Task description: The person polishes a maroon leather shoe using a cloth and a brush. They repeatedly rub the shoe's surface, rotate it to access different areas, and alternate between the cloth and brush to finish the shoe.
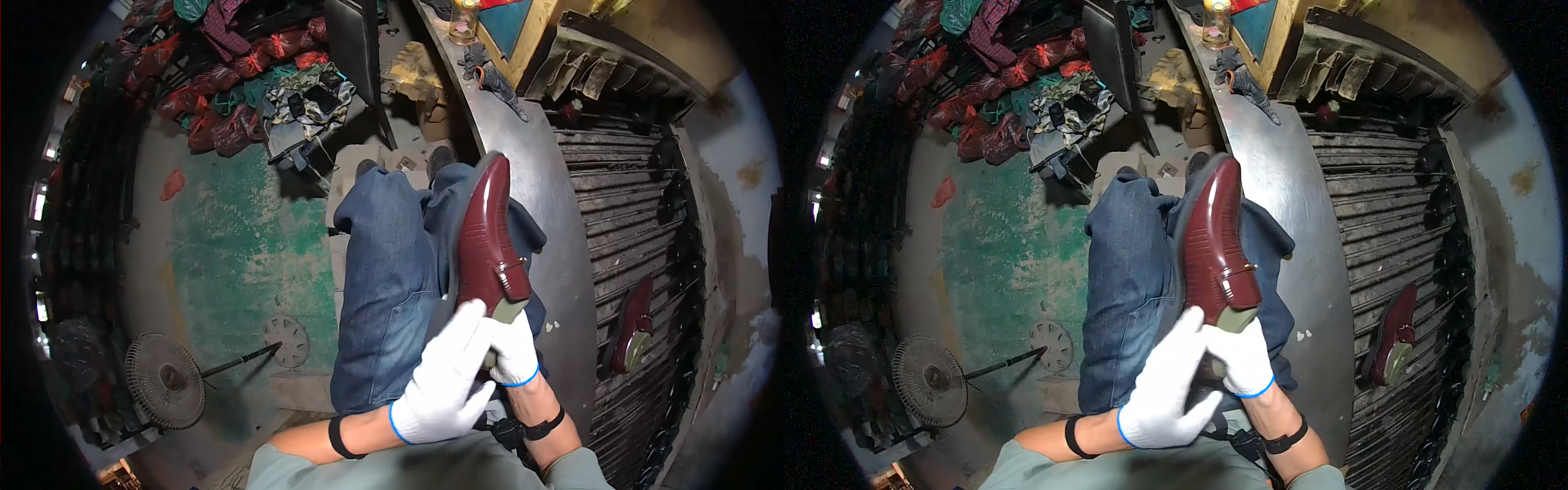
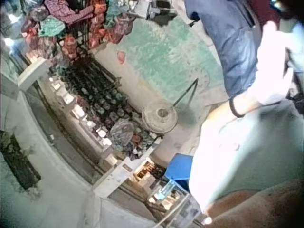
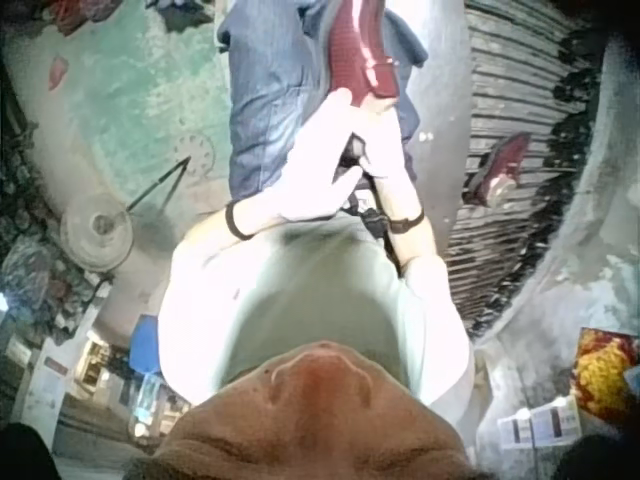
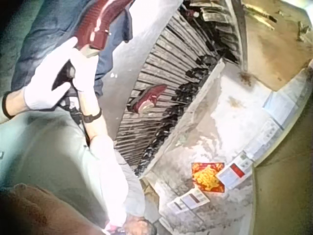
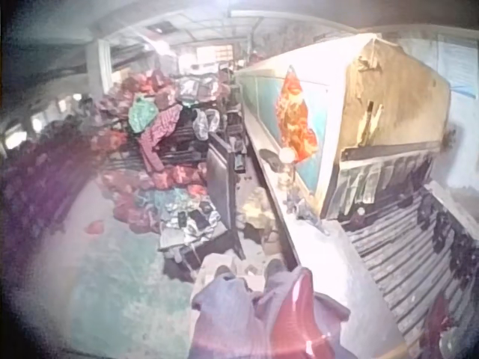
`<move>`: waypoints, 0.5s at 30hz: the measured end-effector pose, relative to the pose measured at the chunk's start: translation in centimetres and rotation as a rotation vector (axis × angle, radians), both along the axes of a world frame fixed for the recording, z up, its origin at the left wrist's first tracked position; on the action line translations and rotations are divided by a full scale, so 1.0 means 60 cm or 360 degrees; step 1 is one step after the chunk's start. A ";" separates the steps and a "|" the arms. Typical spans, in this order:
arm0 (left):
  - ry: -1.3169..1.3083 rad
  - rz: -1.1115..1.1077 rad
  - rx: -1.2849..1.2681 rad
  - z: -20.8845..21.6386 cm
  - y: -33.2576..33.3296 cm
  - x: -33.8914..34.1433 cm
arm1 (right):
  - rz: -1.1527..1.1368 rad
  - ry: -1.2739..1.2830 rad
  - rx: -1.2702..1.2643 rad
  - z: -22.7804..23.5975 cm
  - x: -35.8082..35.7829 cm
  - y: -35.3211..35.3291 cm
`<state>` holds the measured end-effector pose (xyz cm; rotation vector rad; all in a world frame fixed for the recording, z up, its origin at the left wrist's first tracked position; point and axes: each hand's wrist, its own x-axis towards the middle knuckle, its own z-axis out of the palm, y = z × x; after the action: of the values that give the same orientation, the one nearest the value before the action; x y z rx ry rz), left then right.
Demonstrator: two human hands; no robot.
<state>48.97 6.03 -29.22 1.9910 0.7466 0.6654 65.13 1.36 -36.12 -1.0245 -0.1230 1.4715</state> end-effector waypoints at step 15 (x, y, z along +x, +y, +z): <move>-0.0261 0.0362 -0.0851 -0.084 0.142 0.010 | 0.0228 0.1153 0.0065 -0.002 0.018 -0.010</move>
<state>49.56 14.56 -34.28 1.3626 0.9444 0.6669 66.21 0.79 -36.24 -0.4072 0.2979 1.8775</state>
